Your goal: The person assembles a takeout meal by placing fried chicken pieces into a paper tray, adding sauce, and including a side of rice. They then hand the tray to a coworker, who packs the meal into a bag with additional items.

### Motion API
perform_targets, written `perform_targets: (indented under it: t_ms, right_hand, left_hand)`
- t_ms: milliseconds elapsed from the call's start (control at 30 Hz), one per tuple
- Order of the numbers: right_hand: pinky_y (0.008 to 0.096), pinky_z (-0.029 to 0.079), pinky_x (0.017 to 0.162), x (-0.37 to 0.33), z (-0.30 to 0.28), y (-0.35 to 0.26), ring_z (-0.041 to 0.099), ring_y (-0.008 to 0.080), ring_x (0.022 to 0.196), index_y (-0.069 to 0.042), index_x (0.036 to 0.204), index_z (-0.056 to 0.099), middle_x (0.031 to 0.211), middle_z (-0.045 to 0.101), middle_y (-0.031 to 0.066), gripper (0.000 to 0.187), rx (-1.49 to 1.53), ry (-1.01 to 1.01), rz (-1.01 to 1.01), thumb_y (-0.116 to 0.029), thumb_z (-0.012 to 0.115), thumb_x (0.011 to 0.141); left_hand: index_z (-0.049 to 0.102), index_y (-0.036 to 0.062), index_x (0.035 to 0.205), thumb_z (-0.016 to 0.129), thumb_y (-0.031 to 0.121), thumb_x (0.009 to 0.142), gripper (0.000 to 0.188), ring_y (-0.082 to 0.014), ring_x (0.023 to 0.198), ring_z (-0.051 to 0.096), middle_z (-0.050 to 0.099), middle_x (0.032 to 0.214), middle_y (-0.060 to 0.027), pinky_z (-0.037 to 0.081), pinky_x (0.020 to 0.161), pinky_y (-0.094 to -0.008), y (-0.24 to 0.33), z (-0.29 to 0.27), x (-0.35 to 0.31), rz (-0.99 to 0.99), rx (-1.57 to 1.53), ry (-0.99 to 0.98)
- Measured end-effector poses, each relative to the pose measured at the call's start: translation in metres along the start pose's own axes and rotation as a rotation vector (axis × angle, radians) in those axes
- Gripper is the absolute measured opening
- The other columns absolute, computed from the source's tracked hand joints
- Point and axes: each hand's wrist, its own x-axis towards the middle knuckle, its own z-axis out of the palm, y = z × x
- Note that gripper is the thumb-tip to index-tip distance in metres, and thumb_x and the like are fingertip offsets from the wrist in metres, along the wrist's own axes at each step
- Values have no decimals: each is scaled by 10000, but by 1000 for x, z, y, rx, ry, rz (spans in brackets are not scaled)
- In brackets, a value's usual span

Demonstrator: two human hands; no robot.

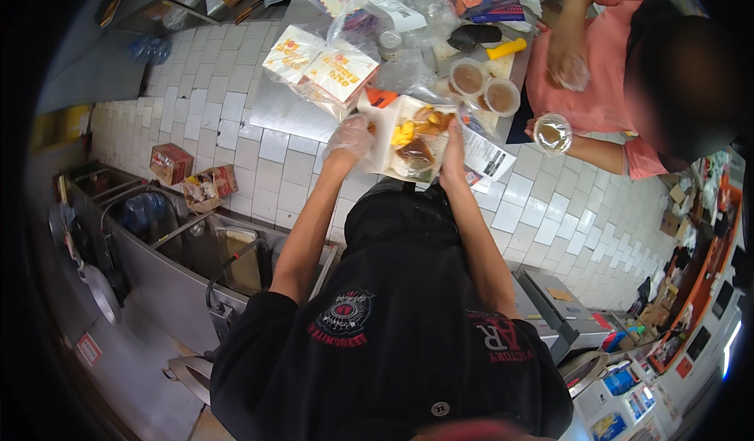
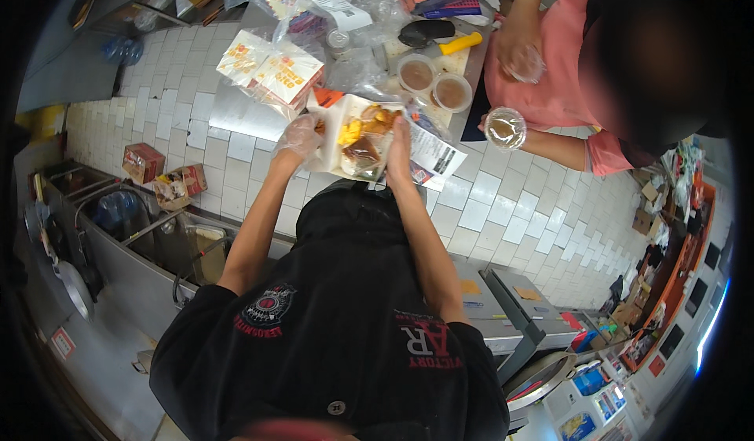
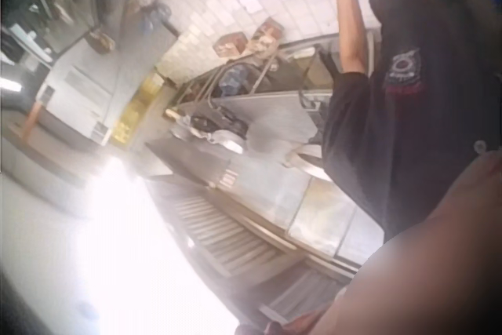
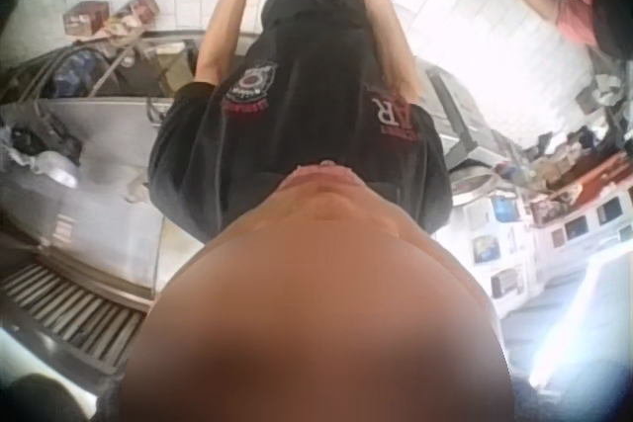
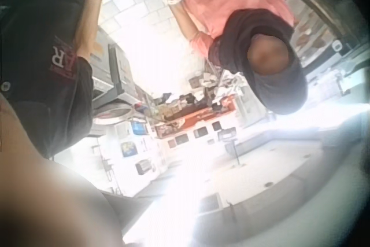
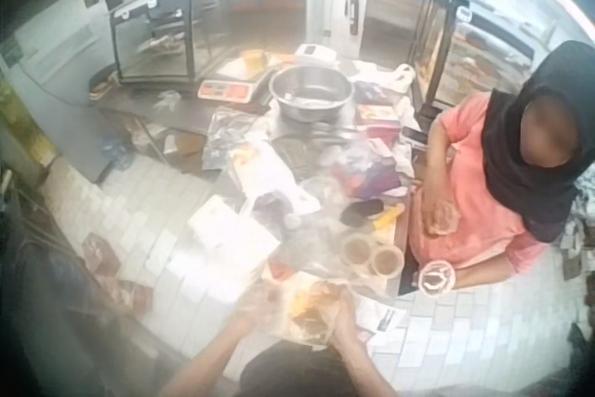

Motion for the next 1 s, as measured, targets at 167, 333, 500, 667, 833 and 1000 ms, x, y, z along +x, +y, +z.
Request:
perform_targets:
  t_ms: [167,333,500,667,833,1000]
  right_hand:
    - [377,314,1207,-1,35,7,367,268,1484,7,1607,271,1637,344,146,761,-129,-13,8,-526,433,1089]
    - [382,222,1244,5,54,11,316,297,1513,14,1619,205,1670,257,196,824,-41,-52,118,-595,357,1086]
    - [378,299,1212,16,61,22,357,281,1492,-7,1621,247,1652,319,162,797,-130,-3,91,-584,376,1087]
    - [368,246,1237,27,56,38,344,342,1513,60,1583,297,1632,362,227,745,-425,80,-110,-499,407,1103]
    - [416,238,1250,23,45,29,322,424,1506,130,1558,264,1618,293,335,768,-676,46,-211,-308,602,1026]
    - [466,312,1215,-6,45,1,318,474,1483,33,1548,351,1589,305,339,715,-1012,-82,-443,-203,690,965]
  left_hand:
    - [684,86,1144,592,115,874,286,-386,1095,672,713,1136,-215,524,951,-457,-12,-8,-1,-21,-127,116]
    - [670,101,1235,516,158,937,340,-395,1161,653,691,1240,-206,528,977,-475,-23,-22,15,-52,-50,83]
    - [663,96,1205,534,183,949,300,-396,1139,664,696,1220,-201,533,969,-481,-33,-29,22,-13,-51,163]
    - [640,105,1269,619,270,945,364,-390,1146,662,695,1226,-194,534,974,-477,-30,-42,9,25,-67,111]
    - [587,121,1399,652,266,944,482,-382,1188,640,651,1315,-207,520,1004,-457,-23,-32,-13,45,-121,257]
    - [574,97,1430,656,205,956,493,-370,1251,612,603,1406,-208,487,1062,-435,-35,-8,-22,130,-208,364]
